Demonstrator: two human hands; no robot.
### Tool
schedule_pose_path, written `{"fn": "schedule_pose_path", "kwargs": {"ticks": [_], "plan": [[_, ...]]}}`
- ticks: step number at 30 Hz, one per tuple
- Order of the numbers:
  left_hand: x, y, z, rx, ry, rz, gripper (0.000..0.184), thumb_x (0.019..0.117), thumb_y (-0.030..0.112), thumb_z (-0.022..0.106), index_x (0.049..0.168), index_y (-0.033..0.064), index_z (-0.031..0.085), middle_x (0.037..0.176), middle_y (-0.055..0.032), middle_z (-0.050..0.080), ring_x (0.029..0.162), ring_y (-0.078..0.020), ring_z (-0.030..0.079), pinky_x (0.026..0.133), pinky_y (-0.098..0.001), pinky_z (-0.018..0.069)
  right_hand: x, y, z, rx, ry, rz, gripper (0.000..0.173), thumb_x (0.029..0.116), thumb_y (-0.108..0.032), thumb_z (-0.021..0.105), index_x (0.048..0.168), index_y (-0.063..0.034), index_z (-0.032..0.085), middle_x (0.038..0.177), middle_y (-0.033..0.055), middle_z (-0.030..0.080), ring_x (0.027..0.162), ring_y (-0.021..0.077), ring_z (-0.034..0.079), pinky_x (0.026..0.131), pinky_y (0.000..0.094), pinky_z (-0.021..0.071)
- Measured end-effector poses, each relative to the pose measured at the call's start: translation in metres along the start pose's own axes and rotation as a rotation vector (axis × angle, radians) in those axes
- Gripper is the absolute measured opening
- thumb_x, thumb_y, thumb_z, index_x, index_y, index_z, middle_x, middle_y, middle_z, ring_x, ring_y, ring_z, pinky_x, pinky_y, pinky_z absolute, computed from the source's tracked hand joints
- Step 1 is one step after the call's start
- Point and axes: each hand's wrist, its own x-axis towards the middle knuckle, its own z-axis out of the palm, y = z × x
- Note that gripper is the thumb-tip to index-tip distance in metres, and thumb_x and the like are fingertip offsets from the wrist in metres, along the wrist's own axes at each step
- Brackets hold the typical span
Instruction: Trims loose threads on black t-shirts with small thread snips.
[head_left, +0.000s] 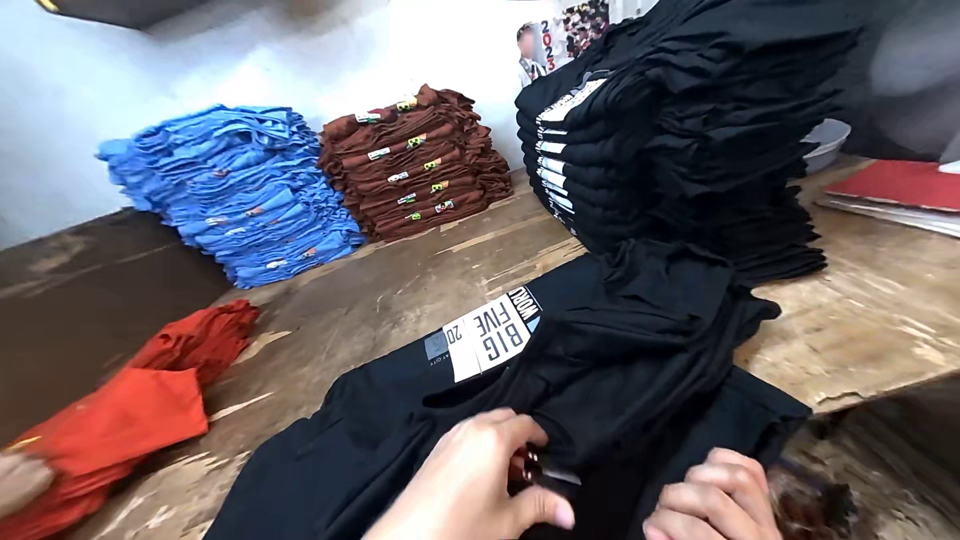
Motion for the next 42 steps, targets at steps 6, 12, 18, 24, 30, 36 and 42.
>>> {"fn": "schedule_pose_path", "kwargs": {"ticks": [6,12,18,24,30,36,42], "plan": [[0.046,-0.007,-0.003,-0.082,0.205,-0.34,0.052,0.0872,0.02,0.079,0.136,0.0137,0.064,0.083,0.0017,0.068,0.072,-0.0112,0.064,0.069,-0.0329,0.0572,0.021,-0.012,0.02,0.019,-0.208,0.035,0.019,0.0916,-0.006,0.068,0.102,-0.0187,0.078,0.099,0.0031,0.072,0.1,0.0172,0.065,0.089,0.0281,0.0545],[0.07,-0.049,0.033,0.14,0.297,-0.023,0.014,0.0824,0.0,0.069,0.092,0.0104,0.07,0.082,-0.0018,0.066,0.077,-0.0169,0.066,0.071,-0.0414,0.0589,0.031,-0.015,-0.026,0.197,-0.43,0.07,0.02,0.0969,-0.03,0.069,0.102,-0.0124,0.079,0.074,0.0046,0.072,0.069,0.0176,0.065,0.074,0.0362,0.0511],[0.051,-0.036,0.02,0.058,0.249,0.209,0.026,0.0984,0.032,0.068,0.12,0.0204,0.075,0.109,0.0058,0.073,0.098,-0.0074,0.067,0.088,-0.0308,0.0574,0.03,-0.02,0.011,-0.074,-0.175,0.319,0.024,0.0887,-0.039,0.078,0.089,-0.0144,0.079,0.078,0.0002,0.066,0.076,0.0118,0.063,0.067,0.029,0.0551],[0.019,-0.003,0.007,0.283,0.357,0.486,0.021,0.1032,0.019,0.057,0.119,0.0229,0.069,0.105,0.0025,0.069,0.091,-0.0157,0.059,0.084,-0.0368,0.0425,0.02,-0.021,0.009,0.128,-0.031,0.309,0.007,0.0902,-0.022,0.079,0.091,-0.0147,0.079,0.082,-0.0005,0.064,0.085,0.0066,0.061,0.077,0.0197,0.0518],[0.023,0.007,0.016,0.408,0.384,0.543,0.022,0.1006,0.009,0.053,0.112,0.0162,0.071,0.098,-0.0012,0.068,0.086,-0.0199,0.057,0.076,-0.0374,0.0421,0.018,-0.014,0.009,0.02,-0.136,0.082,0.012,0.0914,-0.032,0.077,0.091,-0.0206,0.077,0.086,-0.0019,0.065,0.092,0.0105,0.06,0.084,0.0239,0.0486],[0.017,0.0,0.021,-0.01,0.483,-0.044,0.023,0.0907,0.036,0.072,0.104,0.0172,0.072,0.088,0.0063,0.063,0.073,-0.0001,0.059,0.062,-0.017,0.0529,0.051,-0.033,0.016,-0.107,-0.085,0.267,0.038,0.0862,-0.044,0.078,0.096,-0.0085,0.068,0.097,0.0093,0.065,0.09,0.0156,0.064,0.074,0.0271,0.0562],[0.004,0.022,0.04,-0.129,0.274,-0.206,0.012,0.0905,0.016,0.07,0.098,0.0156,0.08,0.089,0.0057,0.075,0.078,-0.0025,0.07,0.071,-0.023,0.0608,0.059,-0.026,0.041,-0.009,-0.08,0.503,0.016,0.0959,-0.02,0.066,0.088,-0.0093,0.074,0.078,-0.0031,0.07,0.065,0.003,0.064,0.057,0.0204,0.056]]}}
